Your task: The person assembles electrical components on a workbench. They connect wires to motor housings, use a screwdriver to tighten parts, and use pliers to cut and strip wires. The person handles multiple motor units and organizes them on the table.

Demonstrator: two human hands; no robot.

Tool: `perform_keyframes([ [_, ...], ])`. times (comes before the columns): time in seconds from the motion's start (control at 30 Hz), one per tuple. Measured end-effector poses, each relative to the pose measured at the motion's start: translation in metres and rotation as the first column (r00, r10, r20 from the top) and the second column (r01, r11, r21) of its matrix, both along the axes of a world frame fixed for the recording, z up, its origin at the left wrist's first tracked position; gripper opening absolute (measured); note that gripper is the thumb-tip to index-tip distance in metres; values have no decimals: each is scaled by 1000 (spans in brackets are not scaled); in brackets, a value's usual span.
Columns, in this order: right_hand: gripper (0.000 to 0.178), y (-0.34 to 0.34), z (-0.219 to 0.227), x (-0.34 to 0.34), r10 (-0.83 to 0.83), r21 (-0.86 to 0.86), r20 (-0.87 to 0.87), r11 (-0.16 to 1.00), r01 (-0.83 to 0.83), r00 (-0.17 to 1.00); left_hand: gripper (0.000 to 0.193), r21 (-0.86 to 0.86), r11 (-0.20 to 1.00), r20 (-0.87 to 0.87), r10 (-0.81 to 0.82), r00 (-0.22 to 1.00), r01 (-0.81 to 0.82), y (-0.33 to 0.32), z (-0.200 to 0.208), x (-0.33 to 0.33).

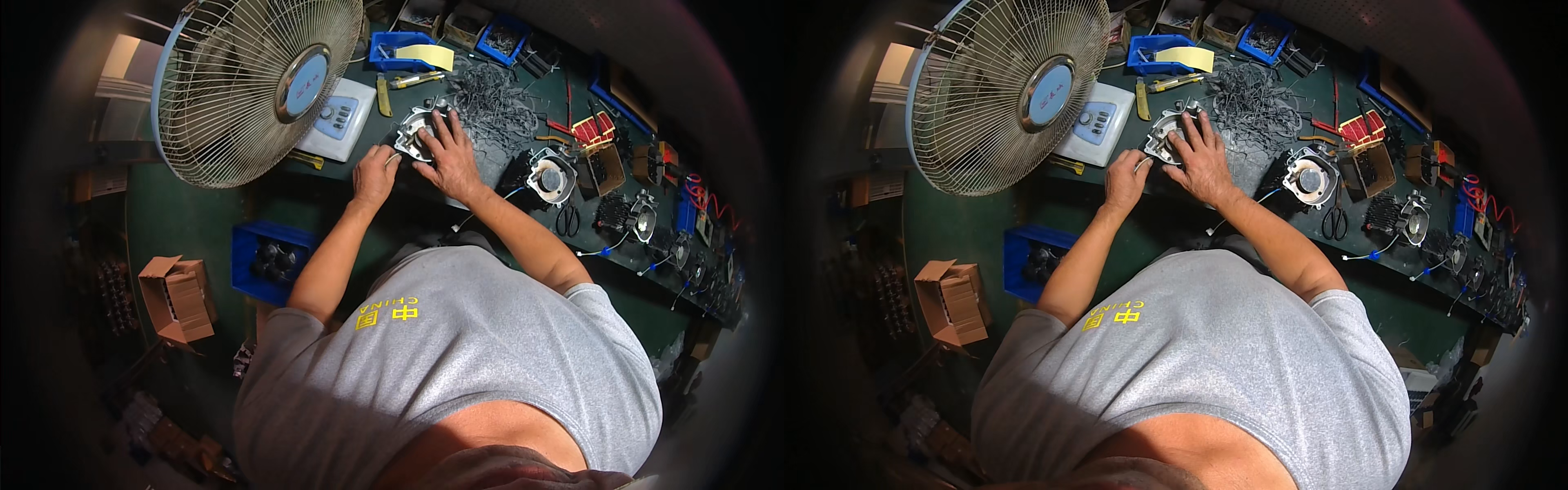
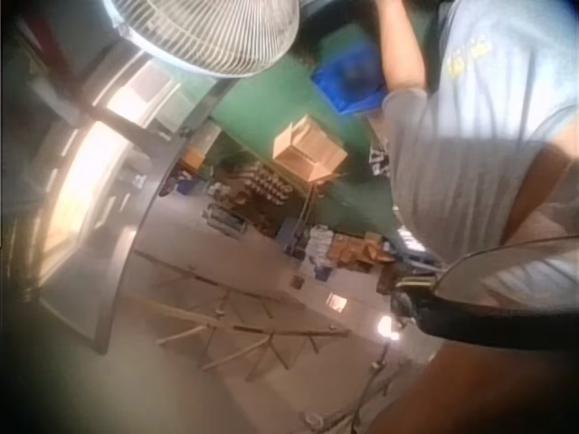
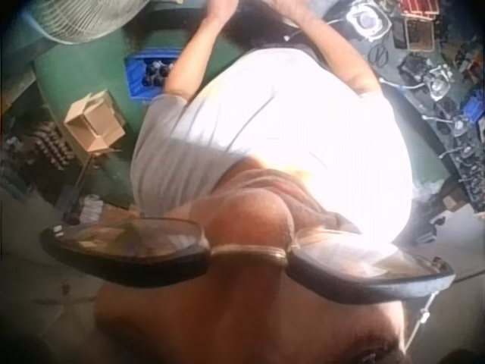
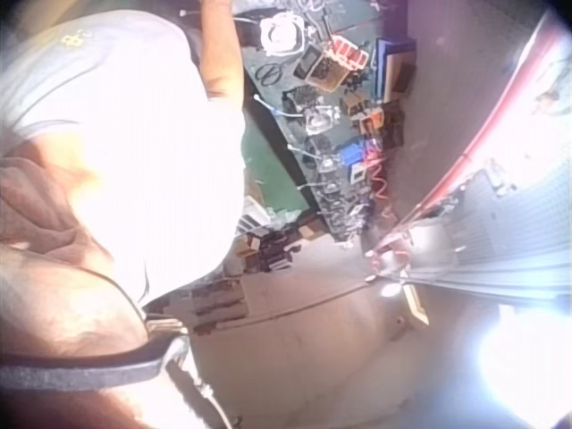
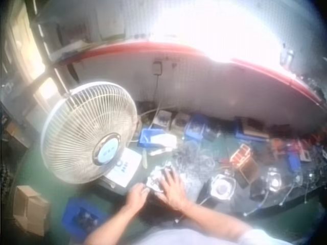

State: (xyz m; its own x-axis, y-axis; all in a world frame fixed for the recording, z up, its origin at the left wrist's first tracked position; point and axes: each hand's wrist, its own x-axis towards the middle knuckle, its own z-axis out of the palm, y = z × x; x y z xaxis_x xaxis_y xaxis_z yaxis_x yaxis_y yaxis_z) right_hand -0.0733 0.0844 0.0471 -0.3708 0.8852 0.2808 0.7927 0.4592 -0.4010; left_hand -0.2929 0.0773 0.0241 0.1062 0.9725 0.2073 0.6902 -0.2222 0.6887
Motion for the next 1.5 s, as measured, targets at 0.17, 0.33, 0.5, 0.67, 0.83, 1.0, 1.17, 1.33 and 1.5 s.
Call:
perform_keyframes([
  [0.17, 70, 0, 2, -1, 12, 7, -1, 1000, -12, 1000, 20, -179, 984, 190, 33, 981, 2, 3, -14, -5],
  [0.33, 70, -1, 2, -2, 7, -3, 14, 1000, -7, 1000, 23, -740, 546, 659, 475, 583, 393, 16, -27, -17],
  [0.5, 71, -1, 2, -2, 0, -4, 14, 1000, 0, 1000, 26, -558, 824, 358, 132, 924, 99, 16, -13, -10],
  [0.67, 71, -1, 1, -1, -14, 3, 6, 1000, 14, 1000, 19, -112, 992, -11, 60, 998, -60, -3, 6, 8],
  [0.83, 70, -1, 3, -2, 1, 13, -2, 1000, 0, 1000, 22, -57, 998, -140, 25, 990, -33, -6, 0, 6],
  [1.0, 69, -2, 4, -1, 1, 16, 9, 1000, -1, 1000, 24, -529, 848, 316, 197, 928, 0, 9, -19, 3],
  [1.17, 68, -3, 7, -3, 5, 26, 34, 1000, -6, 999, 22, -618, 332, 654, 720, 232, 713, 21, -33, -23],
  [1.33, 68, -3, 6, -3, -1, 23, 25, 1000, 1, 1000, 18, -513, 857, 471, 232, 851, 50, 8, -14, 1],
  [1.5, 68, -2, 5, -2, -4, 27, 22, 1000, 3, 1000, 17, -15, 1000, -98, 22, 995, -24, -4, 6, 8],
])
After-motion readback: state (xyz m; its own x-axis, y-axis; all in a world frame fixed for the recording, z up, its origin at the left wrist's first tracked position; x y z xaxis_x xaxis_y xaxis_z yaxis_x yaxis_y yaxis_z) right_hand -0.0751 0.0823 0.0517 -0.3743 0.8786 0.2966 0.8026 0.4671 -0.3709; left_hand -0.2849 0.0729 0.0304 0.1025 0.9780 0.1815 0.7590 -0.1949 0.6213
